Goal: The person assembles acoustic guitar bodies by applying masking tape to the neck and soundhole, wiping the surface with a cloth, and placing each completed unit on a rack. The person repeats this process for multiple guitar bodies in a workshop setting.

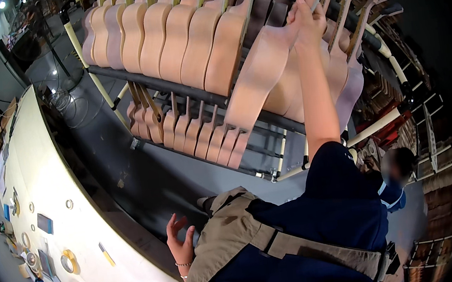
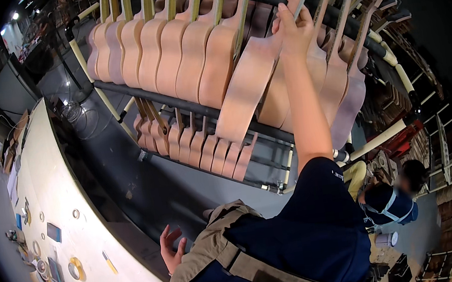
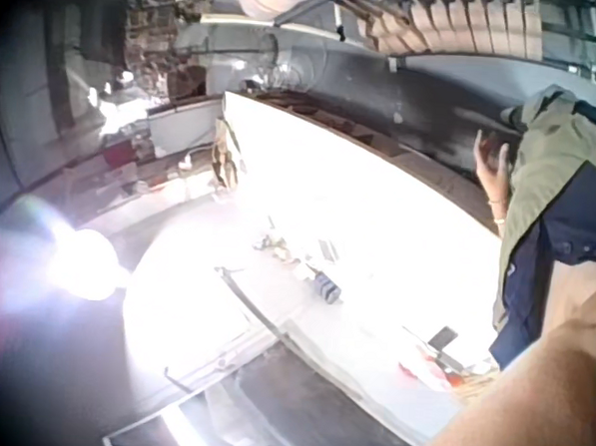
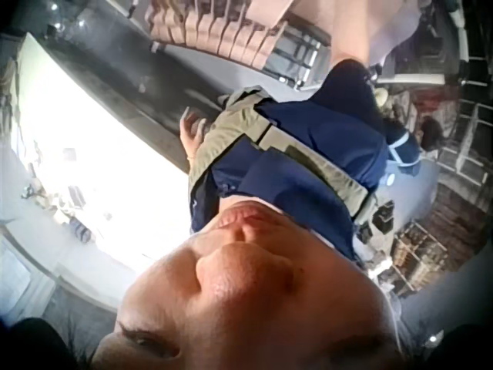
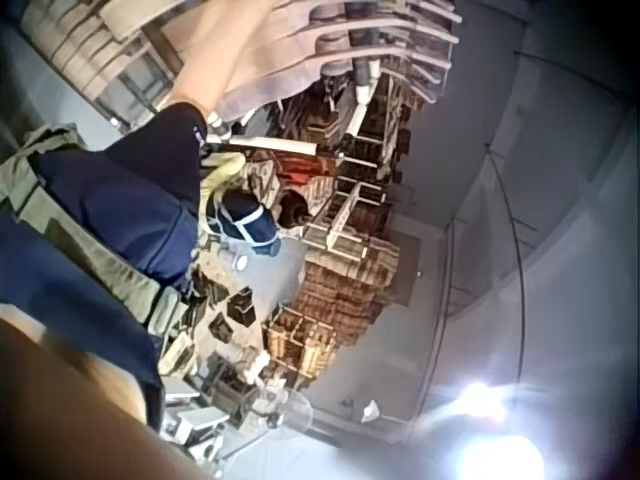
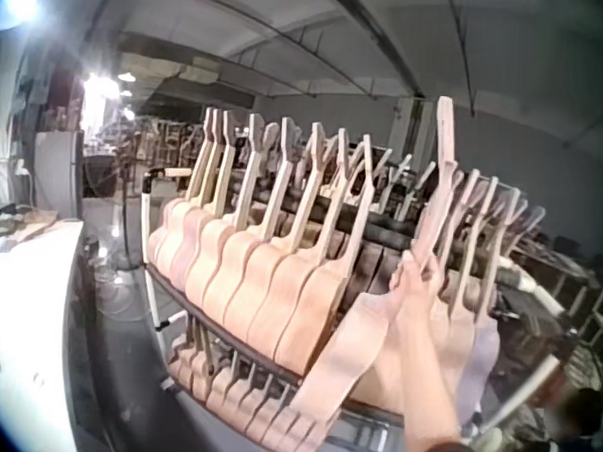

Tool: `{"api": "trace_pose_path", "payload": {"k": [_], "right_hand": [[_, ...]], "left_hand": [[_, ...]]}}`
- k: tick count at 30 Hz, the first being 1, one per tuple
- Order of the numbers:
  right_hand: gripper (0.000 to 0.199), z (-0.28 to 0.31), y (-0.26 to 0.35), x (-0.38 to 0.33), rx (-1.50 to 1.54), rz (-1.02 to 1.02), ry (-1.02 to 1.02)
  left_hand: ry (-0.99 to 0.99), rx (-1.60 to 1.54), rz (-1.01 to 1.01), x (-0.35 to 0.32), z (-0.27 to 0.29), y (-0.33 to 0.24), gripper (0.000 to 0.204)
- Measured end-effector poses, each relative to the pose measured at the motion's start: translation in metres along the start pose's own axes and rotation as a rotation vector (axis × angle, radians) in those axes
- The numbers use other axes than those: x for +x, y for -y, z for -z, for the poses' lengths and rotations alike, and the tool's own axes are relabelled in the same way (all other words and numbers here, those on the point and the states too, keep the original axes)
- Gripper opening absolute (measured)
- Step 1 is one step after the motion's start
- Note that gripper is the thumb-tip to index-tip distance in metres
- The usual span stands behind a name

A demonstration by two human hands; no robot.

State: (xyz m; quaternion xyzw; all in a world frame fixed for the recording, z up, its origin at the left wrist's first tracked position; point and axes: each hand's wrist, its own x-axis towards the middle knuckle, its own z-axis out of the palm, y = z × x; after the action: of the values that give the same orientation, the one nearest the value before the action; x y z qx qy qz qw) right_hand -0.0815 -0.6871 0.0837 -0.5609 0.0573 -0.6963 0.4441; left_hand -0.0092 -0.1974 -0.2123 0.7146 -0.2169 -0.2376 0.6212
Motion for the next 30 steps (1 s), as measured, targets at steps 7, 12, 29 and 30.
{"api": "trace_pose_path", "payload": {"k": [7,12,29,30], "right_hand": [[0.025,0.024,-0.095,0.065,-0.06,-0.086,-0.046],[0.049,0.019,-0.138,0.063,-0.5,-0.169,-0.221],[0.061,0.047,-0.079,0.117,-1.392,0.325,-0.164],[0.056,0.043,-0.075,0.111,-1.362,0.24,-0.108]], "left_hand": [[-0.065,-0.055,0.069,0.008,-0.013,-0.001,0.056],[-0.105,-0.059,0.084,0.016,-0.015,-0.005,0.053],[-0.008,-0.025,0.054,0.037,-0.006,0.002,0.046],[-0.019,0.0,0.037,0.036,-0.003,0.004,0.045]]}}
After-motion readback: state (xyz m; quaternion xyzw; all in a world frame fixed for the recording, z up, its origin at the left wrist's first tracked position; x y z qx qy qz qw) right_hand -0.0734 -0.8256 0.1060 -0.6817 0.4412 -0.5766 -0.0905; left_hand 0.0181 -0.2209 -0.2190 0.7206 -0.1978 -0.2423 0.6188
